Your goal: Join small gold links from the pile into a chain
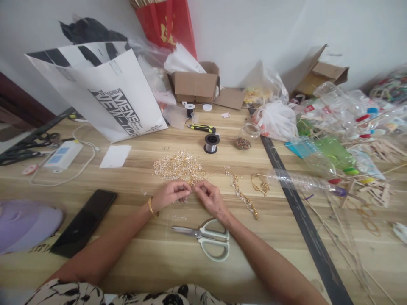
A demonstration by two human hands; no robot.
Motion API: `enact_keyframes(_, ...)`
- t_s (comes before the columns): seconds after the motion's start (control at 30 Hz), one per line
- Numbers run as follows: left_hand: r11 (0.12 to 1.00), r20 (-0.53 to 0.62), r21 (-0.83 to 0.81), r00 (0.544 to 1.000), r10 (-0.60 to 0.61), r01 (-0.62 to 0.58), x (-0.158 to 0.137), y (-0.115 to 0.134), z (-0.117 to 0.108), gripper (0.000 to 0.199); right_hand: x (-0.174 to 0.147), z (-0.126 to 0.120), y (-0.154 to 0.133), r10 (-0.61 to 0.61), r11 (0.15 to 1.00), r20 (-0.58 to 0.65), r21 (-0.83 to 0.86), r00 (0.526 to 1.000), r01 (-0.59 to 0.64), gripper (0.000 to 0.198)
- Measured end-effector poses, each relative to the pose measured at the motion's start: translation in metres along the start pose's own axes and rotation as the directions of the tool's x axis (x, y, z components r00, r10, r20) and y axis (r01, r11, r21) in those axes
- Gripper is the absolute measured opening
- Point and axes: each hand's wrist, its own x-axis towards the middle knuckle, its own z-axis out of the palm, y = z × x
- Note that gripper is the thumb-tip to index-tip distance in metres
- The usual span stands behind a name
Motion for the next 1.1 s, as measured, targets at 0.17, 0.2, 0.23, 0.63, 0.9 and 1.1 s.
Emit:
enact_keyframes(0.17, 1.0, 0.031, -0.028, 0.999, 0.014, -0.014, 0.0, 0.0, -0.002, 0.026, 0.002, -0.002, -0.002, 0.045, 0.999, 0.022, -0.026, 0.999, -0.044, 0.028)
enact_keyframes(0.2, 0.999, 0.035, -0.039, 0.999, 0.012, -0.011, 0.0, 0.0, -0.002, 0.026, 0.003, -0.003, -0.003, 0.053, 0.998, 0.028, -0.043, 0.998, -0.052, 0.028)
enact_keyframes(0.23, 0.999, 0.036, -0.052, 0.999, 0.007, -0.005, 0.0, 0.0, -0.003, 0.027, 0.004, -0.005, -0.004, 0.059, 0.996, 0.035, -0.066, 0.998, -0.057, 0.028)
enact_keyframes(0.63, 0.982, 0.081, -0.189, 0.997, 0.004, 0.011, 0.002, -0.006, -0.009, 0.028, -0.038, -0.046, -0.058, -0.103, 0.541, 0.157, -0.819, 0.982, 0.188, 0.04)
enact_keyframes(0.9, 0.985, 0.068, -0.162, 0.997, -0.039, 0.049, -0.001, 0.002, -0.008, 0.026, -0.097, -0.03, -0.065, 0.053, 0.505, 0.475, -0.772, 0.879, 0.386, 0.037)
enact_keyframes(1.1, 0.988, 0.063, -0.149, 0.997, -0.039, 0.049, -0.001, 0.001, -0.007, 0.027, -0.105, -0.017, -0.064, 0.157, 0.475, 0.443, -0.817, 0.883, 0.326, 0.053)
